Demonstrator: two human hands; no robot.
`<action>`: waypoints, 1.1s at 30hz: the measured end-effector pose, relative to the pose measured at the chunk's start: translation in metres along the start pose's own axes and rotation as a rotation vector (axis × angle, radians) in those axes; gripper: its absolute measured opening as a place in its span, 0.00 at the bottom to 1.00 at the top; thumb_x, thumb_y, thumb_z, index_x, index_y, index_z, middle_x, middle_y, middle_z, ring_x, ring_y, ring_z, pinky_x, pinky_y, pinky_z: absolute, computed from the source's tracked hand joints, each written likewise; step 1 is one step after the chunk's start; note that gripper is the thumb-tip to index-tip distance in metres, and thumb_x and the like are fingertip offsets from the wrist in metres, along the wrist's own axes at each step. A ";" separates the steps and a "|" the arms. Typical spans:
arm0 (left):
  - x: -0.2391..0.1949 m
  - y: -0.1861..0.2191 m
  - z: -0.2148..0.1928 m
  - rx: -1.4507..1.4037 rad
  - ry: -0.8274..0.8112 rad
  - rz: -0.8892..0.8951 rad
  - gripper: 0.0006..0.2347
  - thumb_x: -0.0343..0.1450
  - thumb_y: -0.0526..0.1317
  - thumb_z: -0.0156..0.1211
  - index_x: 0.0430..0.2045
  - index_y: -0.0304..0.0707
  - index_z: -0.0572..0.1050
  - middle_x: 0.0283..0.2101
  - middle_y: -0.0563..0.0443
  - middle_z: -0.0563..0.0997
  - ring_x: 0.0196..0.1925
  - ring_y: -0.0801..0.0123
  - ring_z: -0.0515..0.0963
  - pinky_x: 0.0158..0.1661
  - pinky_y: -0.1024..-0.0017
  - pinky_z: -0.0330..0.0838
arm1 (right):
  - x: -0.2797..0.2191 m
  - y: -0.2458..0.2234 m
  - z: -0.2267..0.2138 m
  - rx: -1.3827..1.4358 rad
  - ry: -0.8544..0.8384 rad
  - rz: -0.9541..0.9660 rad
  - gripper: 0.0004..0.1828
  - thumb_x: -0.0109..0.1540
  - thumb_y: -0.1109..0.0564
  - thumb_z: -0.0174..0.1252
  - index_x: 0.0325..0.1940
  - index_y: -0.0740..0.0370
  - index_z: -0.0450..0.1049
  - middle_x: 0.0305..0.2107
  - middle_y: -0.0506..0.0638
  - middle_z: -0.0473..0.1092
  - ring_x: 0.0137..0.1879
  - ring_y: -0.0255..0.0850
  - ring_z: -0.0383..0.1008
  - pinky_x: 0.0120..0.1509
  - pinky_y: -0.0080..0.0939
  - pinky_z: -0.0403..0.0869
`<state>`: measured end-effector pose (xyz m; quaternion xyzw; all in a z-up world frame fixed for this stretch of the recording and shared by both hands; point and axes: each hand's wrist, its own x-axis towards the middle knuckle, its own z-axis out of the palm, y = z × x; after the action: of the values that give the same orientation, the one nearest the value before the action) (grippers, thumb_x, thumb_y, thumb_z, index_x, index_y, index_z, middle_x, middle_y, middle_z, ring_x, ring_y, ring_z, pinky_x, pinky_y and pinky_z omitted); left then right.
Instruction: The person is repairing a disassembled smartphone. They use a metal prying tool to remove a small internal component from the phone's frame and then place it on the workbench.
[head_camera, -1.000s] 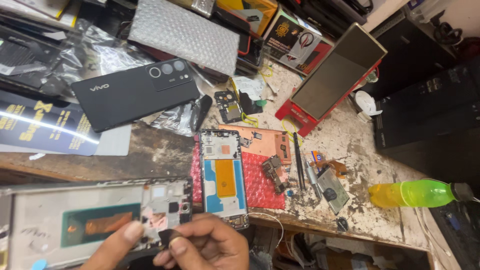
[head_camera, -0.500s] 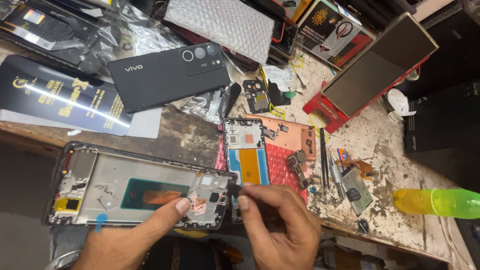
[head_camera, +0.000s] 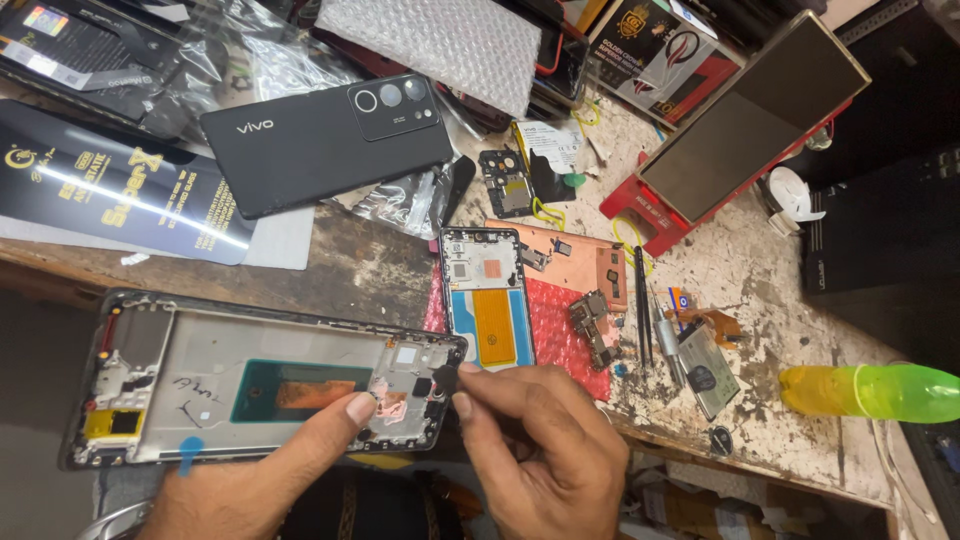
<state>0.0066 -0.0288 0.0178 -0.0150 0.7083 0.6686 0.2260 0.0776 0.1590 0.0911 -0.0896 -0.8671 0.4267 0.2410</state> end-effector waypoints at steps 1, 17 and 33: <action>0.000 -0.001 0.000 -0.002 0.001 -0.014 0.15 0.62 0.39 0.77 0.39 0.34 0.82 0.41 0.45 0.86 0.42 0.64 0.86 0.43 0.68 0.83 | 0.001 -0.001 0.000 -0.002 -0.004 -0.028 0.10 0.56 0.70 0.67 0.42 0.68 0.81 0.34 0.52 0.78 0.38 0.30 0.80 0.38 0.27 0.77; 0.001 -0.026 -0.012 0.333 -0.208 0.597 0.14 0.72 0.37 0.62 0.53 0.47 0.81 0.54 0.47 0.80 0.57 0.63 0.77 0.57 0.67 0.71 | 0.022 0.007 -0.022 0.130 -0.288 0.014 0.12 0.58 0.73 0.63 0.44 0.67 0.82 0.34 0.51 0.78 0.40 0.35 0.80 0.45 0.32 0.78; 0.008 -0.013 -0.004 -0.188 -0.224 0.099 0.12 0.71 0.38 0.65 0.44 0.30 0.81 0.47 0.41 0.84 0.50 0.62 0.81 0.50 0.64 0.76 | 0.010 0.032 -0.014 0.371 -0.310 0.380 0.05 0.62 0.69 0.63 0.41 0.67 0.80 0.36 0.49 0.79 0.43 0.31 0.78 0.49 0.32 0.76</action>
<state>0.0028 -0.0317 0.0029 0.0736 0.6127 0.7398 0.2681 0.0749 0.1920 0.0770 -0.1385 -0.7685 0.6238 0.0339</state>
